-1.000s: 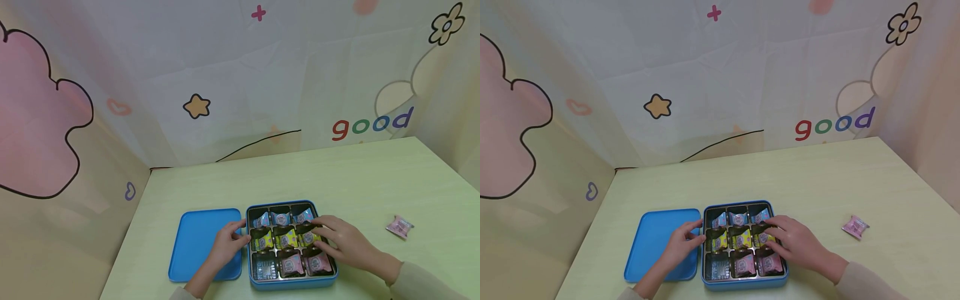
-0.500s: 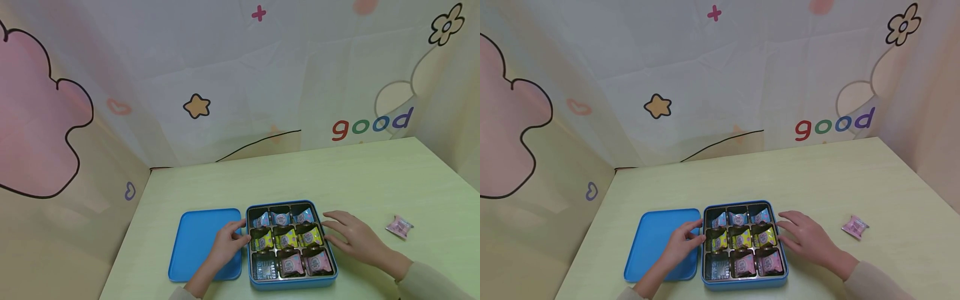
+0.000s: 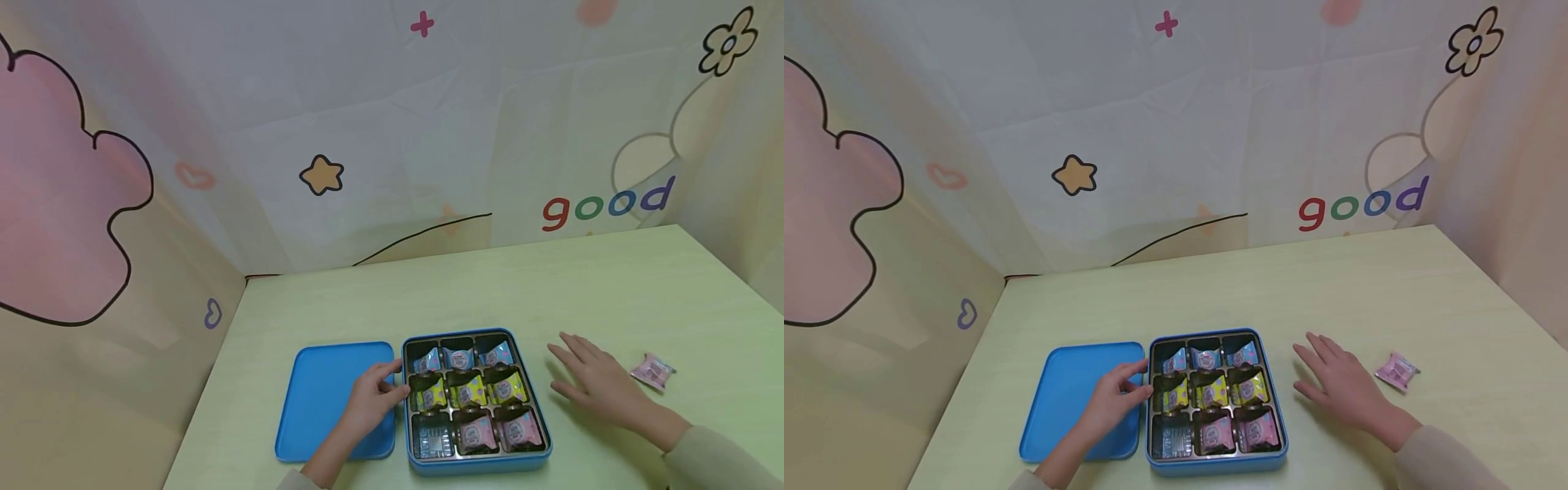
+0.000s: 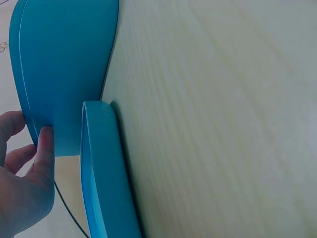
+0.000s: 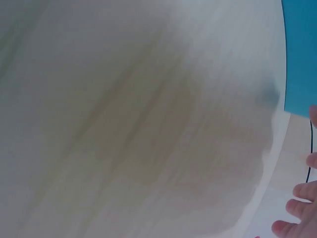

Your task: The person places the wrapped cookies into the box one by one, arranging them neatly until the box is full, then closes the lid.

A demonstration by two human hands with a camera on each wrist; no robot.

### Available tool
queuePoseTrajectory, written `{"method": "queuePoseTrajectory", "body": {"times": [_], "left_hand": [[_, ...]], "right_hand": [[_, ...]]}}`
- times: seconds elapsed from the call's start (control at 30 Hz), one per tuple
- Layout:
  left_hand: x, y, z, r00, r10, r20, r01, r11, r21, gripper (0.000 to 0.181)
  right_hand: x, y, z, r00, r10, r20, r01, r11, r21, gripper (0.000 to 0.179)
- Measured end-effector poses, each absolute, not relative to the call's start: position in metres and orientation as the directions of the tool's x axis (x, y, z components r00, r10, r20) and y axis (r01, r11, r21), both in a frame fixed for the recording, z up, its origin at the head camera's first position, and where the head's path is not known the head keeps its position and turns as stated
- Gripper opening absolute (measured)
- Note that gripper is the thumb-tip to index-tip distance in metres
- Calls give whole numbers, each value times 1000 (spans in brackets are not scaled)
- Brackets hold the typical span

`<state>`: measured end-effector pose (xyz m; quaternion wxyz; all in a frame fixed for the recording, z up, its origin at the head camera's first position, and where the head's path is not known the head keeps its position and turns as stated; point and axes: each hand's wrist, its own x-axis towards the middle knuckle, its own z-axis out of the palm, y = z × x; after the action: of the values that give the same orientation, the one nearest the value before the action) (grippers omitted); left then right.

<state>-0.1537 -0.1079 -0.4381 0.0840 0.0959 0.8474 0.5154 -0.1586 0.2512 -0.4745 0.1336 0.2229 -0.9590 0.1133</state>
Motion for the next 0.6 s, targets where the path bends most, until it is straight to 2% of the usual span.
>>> {"method": "queuePoseTrajectory", "body": {"times": [0.2, 0.4, 0.6], "left_hand": [[-153, -108, -437, -968, 249, -40, 80, 456, 886, 45], [-164, -113, -463, -968, 249, -34, 83, 445, 892, 48], [-166, -115, -468, -966, 256, -25, 93, 438, 894, 49]], "right_hand": [[-159, 263, -474, -924, -334, 188, -366, 914, -176, 67], [-158, 272, -474, -950, -289, 115, -307, 932, -191, 72], [-159, 282, -474, -967, -245, 66, -253, 948, -195, 75]]}}
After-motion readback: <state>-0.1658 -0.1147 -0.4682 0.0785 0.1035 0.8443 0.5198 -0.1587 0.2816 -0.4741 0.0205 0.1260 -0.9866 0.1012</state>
